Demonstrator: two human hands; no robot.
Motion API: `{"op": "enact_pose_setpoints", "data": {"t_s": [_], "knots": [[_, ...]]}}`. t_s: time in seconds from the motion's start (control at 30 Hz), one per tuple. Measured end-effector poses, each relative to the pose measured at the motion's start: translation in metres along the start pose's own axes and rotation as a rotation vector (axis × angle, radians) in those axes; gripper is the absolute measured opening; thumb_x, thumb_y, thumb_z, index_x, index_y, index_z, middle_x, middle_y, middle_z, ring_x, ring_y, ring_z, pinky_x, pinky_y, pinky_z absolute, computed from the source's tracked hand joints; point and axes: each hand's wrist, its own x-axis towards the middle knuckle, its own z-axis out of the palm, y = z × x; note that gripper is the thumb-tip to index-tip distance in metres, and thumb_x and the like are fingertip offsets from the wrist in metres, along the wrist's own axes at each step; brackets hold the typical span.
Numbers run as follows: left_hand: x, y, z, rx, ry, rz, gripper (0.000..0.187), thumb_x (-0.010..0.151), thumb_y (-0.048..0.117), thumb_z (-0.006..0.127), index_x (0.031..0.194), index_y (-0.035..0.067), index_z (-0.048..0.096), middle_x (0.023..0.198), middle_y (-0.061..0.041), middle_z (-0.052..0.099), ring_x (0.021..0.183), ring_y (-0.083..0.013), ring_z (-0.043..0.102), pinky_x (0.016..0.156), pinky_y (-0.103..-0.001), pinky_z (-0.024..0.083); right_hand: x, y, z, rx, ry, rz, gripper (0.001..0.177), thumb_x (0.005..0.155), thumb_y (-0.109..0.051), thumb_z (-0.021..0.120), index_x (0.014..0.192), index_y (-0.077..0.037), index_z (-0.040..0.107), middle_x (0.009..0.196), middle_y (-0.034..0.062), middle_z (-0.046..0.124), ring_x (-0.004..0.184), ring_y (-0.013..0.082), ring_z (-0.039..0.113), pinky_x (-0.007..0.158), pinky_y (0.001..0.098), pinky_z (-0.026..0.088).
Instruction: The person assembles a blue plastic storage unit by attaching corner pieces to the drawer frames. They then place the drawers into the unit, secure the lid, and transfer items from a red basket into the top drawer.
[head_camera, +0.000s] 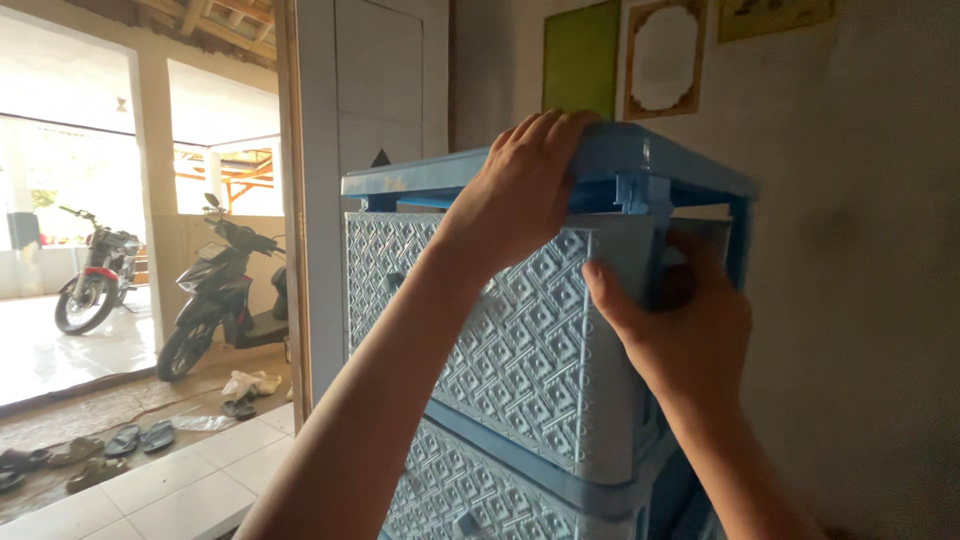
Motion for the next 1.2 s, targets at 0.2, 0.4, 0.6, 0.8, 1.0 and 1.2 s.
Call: {"op": "enact_pose_setpoints", "data": {"t_s": [0.2,0.4,0.6,0.8,1.0,1.2], "knots": [[-0.001,-0.003,-0.013,-0.117,-0.079,0.005,0.055,0.097,0.027,0.069,0.139,0.0,0.049,0.127,-0.022,0.063,0.125,-0.0383,0.059,0.113,-0.048,0.043,-0.003,0.002,0.0,-0.019,0.014,-0.029,0.071,0.078,-0.059,0.08,0.116,0.0,0.07,0.076,0.0093,0.074,0.066,0.0199,0.075,0.061,0.0335,0.059],[-0.005,0.009,-0.001,-0.034,0.136,0.025,0.088,0.08,0.067,0.075,0.129,-0.002,0.053,0.119,-0.022,0.064,0.117,-0.0385,0.064,0.109,-0.05,0.045,-0.001,0.001,0.002,-0.083,-0.005,-0.031,0.068,0.079,-0.059,0.079,0.108,0.002,0.071,0.068,0.0079,0.072,0.058,0.02,0.073,0.055,0.0341,0.059],[-0.006,0.008,0.003,0.001,0.115,-0.037,0.098,0.075,0.075,0.074,0.129,-0.004,0.053,0.117,-0.022,0.064,0.113,-0.0394,0.064,0.101,-0.05,0.05,0.004,0.001,-0.003,-0.157,-0.132,-0.009,0.073,0.082,-0.07,0.069,0.105,-0.001,0.072,0.065,0.006,0.069,0.054,0.0199,0.07,0.049,0.0363,0.055],[-0.008,0.013,0.005,-0.049,0.201,0.007,0.091,0.078,0.068,0.077,0.132,0.0,0.053,0.117,-0.018,0.064,0.113,-0.0371,0.064,0.105,-0.049,0.049,0.085,-0.029,-0.05,-0.548,-0.406,0.073,0.071,0.106,-0.067,0.024,0.099,-0.004,0.057,0.079,0.0165,0.054,0.071,0.0279,0.057,0.061,0.0423,0.046],[-0.008,0.013,-0.001,-0.131,0.184,-0.026,0.078,0.079,0.062,0.076,0.125,0.004,0.055,0.116,-0.015,0.063,0.111,-0.0354,0.064,0.105,-0.049,0.05,0.164,-0.037,-0.008,-0.251,-0.876,-0.288,0.079,0.094,-0.077,0.013,0.128,-0.007,0.026,0.122,0.0168,0.024,0.113,0.0289,0.027,0.091,0.0448,0.026],[-0.008,0.021,-0.016,-0.246,-0.003,-0.124,0.074,0.08,0.059,0.074,0.124,0.003,0.056,0.12,-0.016,0.064,0.114,-0.0343,0.066,0.103,-0.049,0.051,0.228,-0.042,0.021,0.014,-1.131,-0.301,0.108,0.082,-0.086,0.002,0.158,-0.009,-0.005,0.166,0.0172,-0.006,0.155,0.0298,-0.003,0.122,0.0473,0.006]]}}
